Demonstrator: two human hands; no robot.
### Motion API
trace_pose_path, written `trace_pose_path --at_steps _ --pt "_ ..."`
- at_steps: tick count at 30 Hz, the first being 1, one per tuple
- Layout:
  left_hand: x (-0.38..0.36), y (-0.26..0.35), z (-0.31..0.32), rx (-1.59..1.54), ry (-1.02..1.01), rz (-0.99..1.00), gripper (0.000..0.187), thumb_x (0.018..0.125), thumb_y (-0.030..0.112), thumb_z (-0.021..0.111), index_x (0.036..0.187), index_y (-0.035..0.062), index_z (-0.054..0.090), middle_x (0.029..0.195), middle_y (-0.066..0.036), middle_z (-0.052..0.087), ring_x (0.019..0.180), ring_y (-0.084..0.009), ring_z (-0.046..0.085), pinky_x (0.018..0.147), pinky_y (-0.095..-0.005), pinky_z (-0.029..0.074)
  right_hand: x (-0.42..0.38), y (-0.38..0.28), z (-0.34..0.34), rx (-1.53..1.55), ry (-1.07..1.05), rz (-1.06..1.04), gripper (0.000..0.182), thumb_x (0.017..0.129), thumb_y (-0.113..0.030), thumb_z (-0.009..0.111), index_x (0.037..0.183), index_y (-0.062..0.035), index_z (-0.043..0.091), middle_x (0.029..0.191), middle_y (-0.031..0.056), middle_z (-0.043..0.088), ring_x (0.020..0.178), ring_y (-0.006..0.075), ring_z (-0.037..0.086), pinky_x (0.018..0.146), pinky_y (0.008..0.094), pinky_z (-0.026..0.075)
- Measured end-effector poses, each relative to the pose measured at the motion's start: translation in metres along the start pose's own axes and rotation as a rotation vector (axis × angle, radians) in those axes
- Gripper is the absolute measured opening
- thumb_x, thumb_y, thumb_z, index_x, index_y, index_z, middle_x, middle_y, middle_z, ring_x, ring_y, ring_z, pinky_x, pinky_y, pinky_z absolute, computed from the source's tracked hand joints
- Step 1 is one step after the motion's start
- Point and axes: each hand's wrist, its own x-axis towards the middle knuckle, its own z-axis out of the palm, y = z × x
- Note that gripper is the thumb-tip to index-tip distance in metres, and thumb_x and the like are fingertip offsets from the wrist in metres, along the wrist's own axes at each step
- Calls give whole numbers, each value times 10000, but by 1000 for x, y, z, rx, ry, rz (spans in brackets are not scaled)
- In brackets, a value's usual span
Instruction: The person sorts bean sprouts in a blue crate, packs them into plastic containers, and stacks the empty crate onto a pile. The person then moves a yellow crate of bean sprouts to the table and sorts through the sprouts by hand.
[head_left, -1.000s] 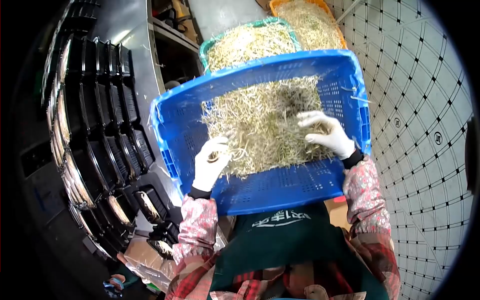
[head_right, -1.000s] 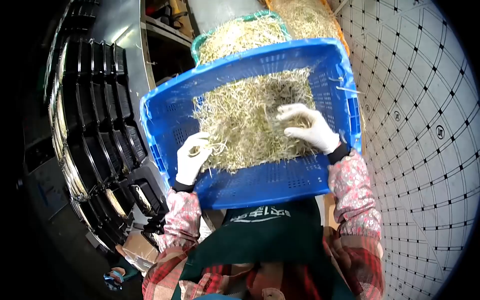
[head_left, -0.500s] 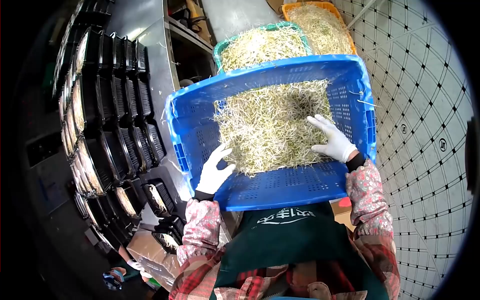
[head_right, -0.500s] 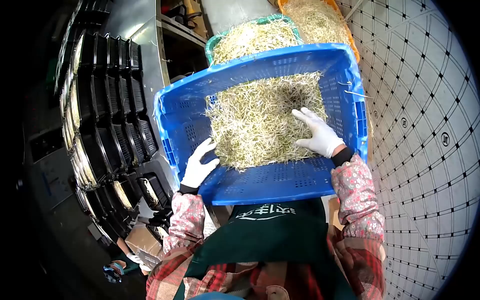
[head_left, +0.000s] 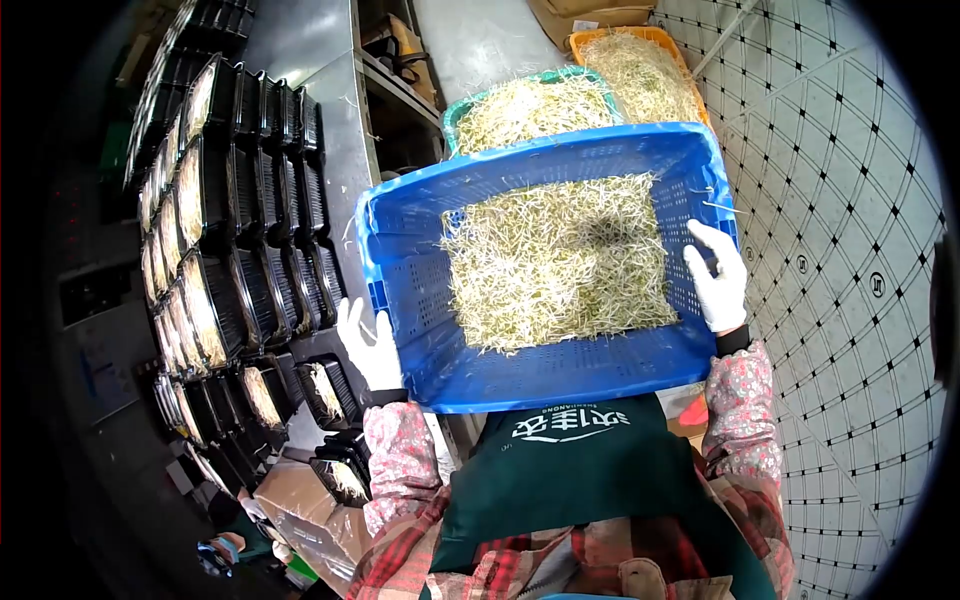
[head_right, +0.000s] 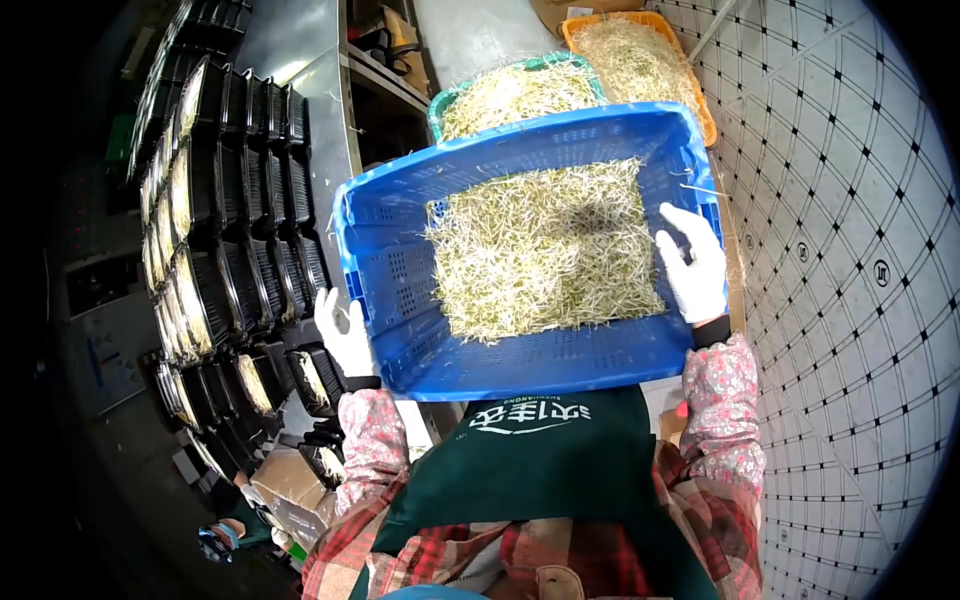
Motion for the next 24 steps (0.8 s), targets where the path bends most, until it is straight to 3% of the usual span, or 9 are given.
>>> trace_pose_path --at_steps 3,6,10,11,12,14,20,22,24 --pt "-13 -42 14 -179 -100 -204 664 883 155 723 1447 33 392 1441 -154 451 1326 -274 441 1119 -409 338 -7 17 -10 28 111 -21 296 892 -55 685 1188 -64 693 963 -25 678 746 35 515 631 185 394" --pt "-14 -48 22 -266 -303 -348 697 872 239 737 1448 32 404 1385 -175 516 1259 -286 515 1063 -388 394 -13 21 -14 38 127 27 280 887 -46 688 1167 -51 705 892 -47 661 684 21 460 605 179 375" --pt "-19 -40 31 -192 -255 -371 650 878 279 714 1429 71 440 1303 -193 571 1144 -319 589 1001 -408 445 -12 2 5 79 -3 35 338 876 -41 693 1213 -56 681 936 -33 667 694 20 474 623 180 401" --pt "-20 -40 32 -169 -251 -373 638 880 277 709 1425 76 444 1292 -194 579 1133 -322 596 992 -412 451 -10 -3 16 98 -87 -19 439 853 -71 714 1284 -75 631 1092 37 677 844 107 598 757 240 485" --pt "-20 -36 30 -145 -245 -374 627 883 274 703 1421 81 448 1282 -196 587 1123 -324 603 982 -417 457 -5 -6 25 -99 -150 -194 517 830 -101 726 1328 -111 589 1278 105 614 1120 242 602 968 333 475" --pt "-21 -35 30 -128 -228 -364 611 892 281 687 1421 87 451 1277 -201 593 1133 -333 599 986 -419 454 -6 0 42 -202 -231 -236 520 814 -129 738 1315 -134 598 1343 123 570 1262 308 521 1073 376 409" --pt "-19 -27 29 -90 -216 -395 601 881 261 695 1412 100 463 1263 -173 607 1120 -318 609 977 -410 463 27 4 6 -363 252 -387 493 841 -140 722 1310 -63 588 1370 159 548 1272 322 510 1089 416 386" --pt "-21 -30 30 -110 -175 -364 592 875 257 701 1401 103 476 1238 -159 624 1102 -313 620 967 -406 468 46 11 -11 -399 440 -203 536 854 -241 739 1312 -21 570 1396 185 518 1288 325 494 1090 413 382" --pt "-20 -29 29 -103 -182 -375 595 877 320 707 1383 90 495 1211 -166 631 1084 -313 623 954 -403 471 63 60 -20 -468 319 14 529 858 -319 743 1265 -12 602 1280 154 606 1173 263 575 1014 366 434"
